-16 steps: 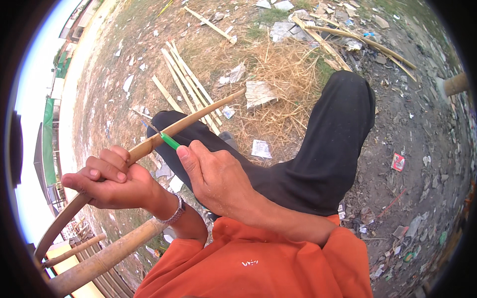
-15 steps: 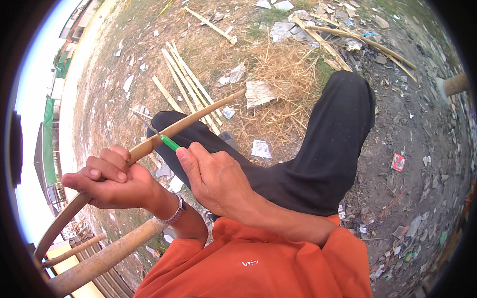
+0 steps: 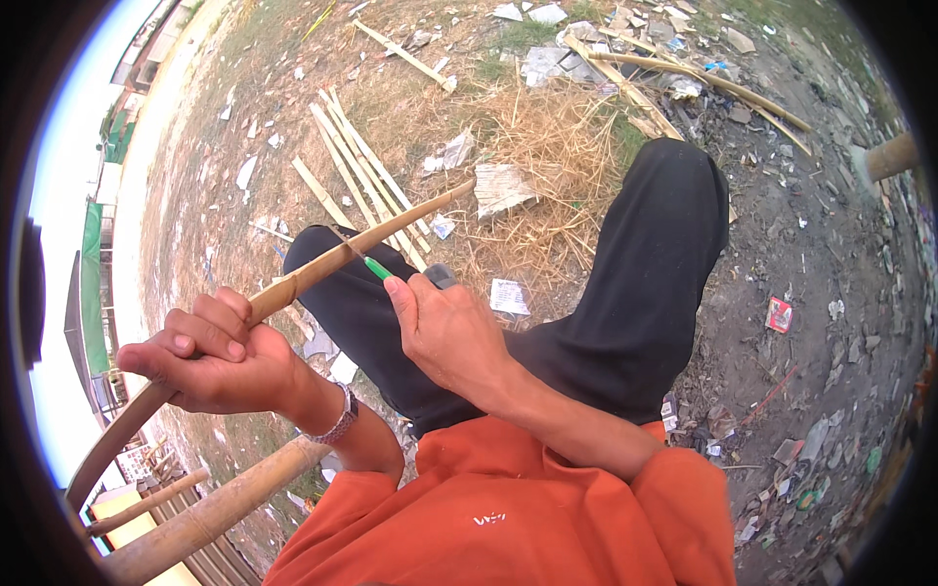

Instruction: The person sits on a small stool outdoors and uses a green utility knife to shave and smooth a long bamboo stick held between their legs. They rotate the stick and scrape along its length to remove the outer layer.

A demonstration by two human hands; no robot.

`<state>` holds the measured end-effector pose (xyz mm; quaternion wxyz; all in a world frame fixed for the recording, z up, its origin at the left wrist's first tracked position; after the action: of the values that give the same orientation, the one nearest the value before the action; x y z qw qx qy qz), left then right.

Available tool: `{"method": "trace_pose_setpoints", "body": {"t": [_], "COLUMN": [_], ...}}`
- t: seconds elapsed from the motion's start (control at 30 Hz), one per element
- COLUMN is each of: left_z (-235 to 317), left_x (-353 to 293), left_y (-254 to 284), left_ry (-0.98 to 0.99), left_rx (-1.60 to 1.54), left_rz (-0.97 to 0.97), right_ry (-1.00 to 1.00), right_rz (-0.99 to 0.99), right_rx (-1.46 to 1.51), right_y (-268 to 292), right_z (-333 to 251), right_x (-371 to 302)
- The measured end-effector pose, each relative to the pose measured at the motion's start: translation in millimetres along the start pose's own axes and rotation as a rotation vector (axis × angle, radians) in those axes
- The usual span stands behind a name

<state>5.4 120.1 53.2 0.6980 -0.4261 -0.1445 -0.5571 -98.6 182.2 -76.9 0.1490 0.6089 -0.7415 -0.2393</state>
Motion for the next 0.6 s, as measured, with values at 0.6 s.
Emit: {"method": "trace_pose_setpoints", "body": {"t": [0.6], "left_z": [-3.5], "left_x": [-0.9], "left_y": [-9.0], "left_ry": [-0.006], "left_rx": [-0.050], "left_rz": [-0.027], "right_ry": [-0.073], "right_rz": [0.046], "right_rx": [-0.057], "right_y": [-14.8], "right_z": [41.5], "right_x": [13.3]}}
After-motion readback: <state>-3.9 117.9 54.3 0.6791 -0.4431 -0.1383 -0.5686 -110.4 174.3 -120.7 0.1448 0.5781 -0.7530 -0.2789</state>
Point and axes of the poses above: each hand's wrist, its own x-axis towards the middle knuckle, its own y-axis out of the back of the hand, z = x × y, the point moved 3 cm from there along x, towards the middle knuckle, and after that the axes turned 12 degrees about -x, right-handed, at the moved point
